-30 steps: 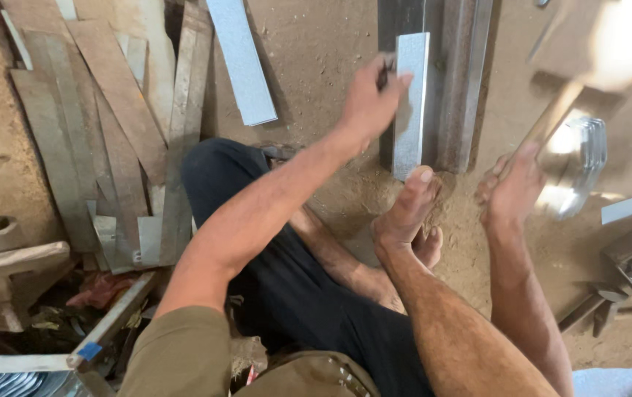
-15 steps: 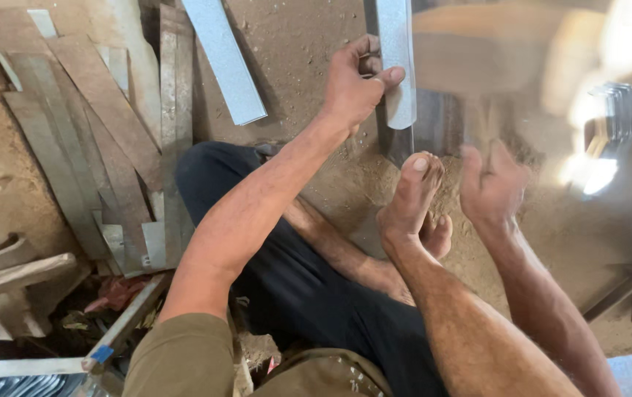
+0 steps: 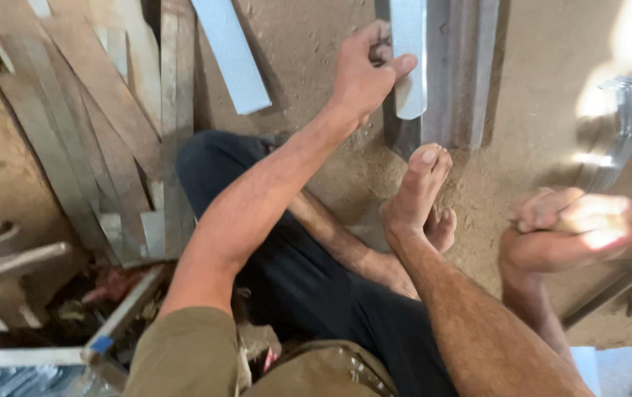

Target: The person sits on the floor and uses a hammer to strike a small metal piece placed on a larger metal bar. They repeatedly reposition the metal piece and strike it to shape it.

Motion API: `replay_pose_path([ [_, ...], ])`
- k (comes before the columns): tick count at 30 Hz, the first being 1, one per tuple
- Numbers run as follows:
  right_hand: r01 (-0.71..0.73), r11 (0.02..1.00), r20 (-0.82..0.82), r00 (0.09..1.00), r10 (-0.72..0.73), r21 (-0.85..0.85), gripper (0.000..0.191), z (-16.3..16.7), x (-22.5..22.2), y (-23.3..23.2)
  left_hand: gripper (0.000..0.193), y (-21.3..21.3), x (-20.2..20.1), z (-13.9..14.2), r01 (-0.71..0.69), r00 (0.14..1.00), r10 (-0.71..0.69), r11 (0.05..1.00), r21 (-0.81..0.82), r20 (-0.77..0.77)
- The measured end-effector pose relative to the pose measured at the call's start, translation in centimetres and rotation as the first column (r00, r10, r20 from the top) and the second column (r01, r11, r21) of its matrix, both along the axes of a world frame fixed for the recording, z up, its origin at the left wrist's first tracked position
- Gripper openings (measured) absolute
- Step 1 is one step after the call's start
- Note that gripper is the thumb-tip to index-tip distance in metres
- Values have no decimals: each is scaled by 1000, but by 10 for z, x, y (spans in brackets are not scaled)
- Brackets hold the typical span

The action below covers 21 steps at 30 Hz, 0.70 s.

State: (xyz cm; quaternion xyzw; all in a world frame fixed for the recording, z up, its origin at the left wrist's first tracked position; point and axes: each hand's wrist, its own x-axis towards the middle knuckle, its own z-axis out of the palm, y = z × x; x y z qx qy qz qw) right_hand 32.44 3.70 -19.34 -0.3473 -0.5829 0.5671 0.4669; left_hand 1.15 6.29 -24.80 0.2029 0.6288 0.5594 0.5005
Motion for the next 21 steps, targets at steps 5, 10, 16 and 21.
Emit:
replay_pose_path([
  [5,-117,981,845,530,-72,157,44,14,2,0,22,1,2,-8,-34,996,35,999,-3,81],
  [10,263,864,61,963,-263,-428,44,-10,15,-14,17,0,3,-8,-36,996,35,999,10,87],
  [16,334,867,778,622,92,-370,51,-4,24,12,18,-2,-11,32,48,993,-42,998,48,-112],
  [21,-110,936,662,679,316,-334,56,51,-3,60,14,-2,-28,111,651,508,153,576,494,-848],
])
